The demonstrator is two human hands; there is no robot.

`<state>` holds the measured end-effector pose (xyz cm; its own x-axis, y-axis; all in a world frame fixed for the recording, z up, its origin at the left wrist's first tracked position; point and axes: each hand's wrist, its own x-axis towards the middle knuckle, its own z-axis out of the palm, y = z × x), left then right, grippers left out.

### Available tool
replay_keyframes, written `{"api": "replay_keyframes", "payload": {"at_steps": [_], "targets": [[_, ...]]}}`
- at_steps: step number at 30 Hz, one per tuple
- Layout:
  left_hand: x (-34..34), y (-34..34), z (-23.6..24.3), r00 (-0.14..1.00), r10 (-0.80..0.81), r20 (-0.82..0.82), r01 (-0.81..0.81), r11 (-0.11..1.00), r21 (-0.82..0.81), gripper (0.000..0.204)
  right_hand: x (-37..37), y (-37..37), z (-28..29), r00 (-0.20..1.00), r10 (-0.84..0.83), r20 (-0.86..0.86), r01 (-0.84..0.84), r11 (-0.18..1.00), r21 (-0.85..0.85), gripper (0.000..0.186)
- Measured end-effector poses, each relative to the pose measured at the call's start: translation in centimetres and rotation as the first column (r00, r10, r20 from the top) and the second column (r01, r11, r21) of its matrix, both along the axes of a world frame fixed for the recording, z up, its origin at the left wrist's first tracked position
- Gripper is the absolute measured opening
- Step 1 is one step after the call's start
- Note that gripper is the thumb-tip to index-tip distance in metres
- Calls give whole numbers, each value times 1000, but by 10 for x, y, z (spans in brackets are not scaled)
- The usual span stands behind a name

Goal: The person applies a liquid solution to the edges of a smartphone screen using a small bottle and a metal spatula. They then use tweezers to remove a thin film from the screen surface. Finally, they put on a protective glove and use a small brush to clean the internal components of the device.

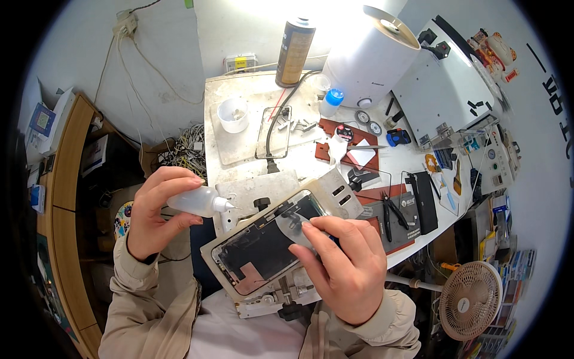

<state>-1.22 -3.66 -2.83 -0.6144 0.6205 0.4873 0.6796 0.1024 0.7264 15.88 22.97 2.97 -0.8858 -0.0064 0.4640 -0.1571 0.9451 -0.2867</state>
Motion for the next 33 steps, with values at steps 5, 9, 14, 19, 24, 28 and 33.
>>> {"api": "replay_keyframes", "payload": {"at_steps": [5, 9, 14, 19, 24, 28, 33], "targets": [[0, 0, 1, 1000, 5, -13, -5, 1000, -5, 54, 0, 0, -2, 1000, 2, -4, -2, 1000, -1, 36], [-1, -1, 1, 1000, 6, -10, -6, 1000, -3, 54, -1, -1, -2, 1000, 4, -3, -4, 1000, 2, 36], [-2, -2, 1, 1000, 2, -16, -2, 1000, -4, 54, -1, -2, -1, 1000, -1, 8, 1, 1000, 3, 35], [-1, -2, 1, 1000, 5, -9, -5, 1000, -1, 54, -2, -1, -1, 1000, 11, 10, -11, 1000, 4, 34], [-1, -1, 2, 1000, 6, -8, -6, 1000, -3, 53, -2, 0, 0, 1000, 28, 9, -28, 1000, 2, 34], [-1, -1, 2, 1000, 7, -6, -7, 1000, -3, 53, -2, 0, 0, 999, 37, 11, -37, 999, 5, 34], [0, -1, 2, 1000, 7, -1, -7, 1000, -5, 54, -2, 1, 1, 999, 45, 15, -45, 999, -2, 34]]}}
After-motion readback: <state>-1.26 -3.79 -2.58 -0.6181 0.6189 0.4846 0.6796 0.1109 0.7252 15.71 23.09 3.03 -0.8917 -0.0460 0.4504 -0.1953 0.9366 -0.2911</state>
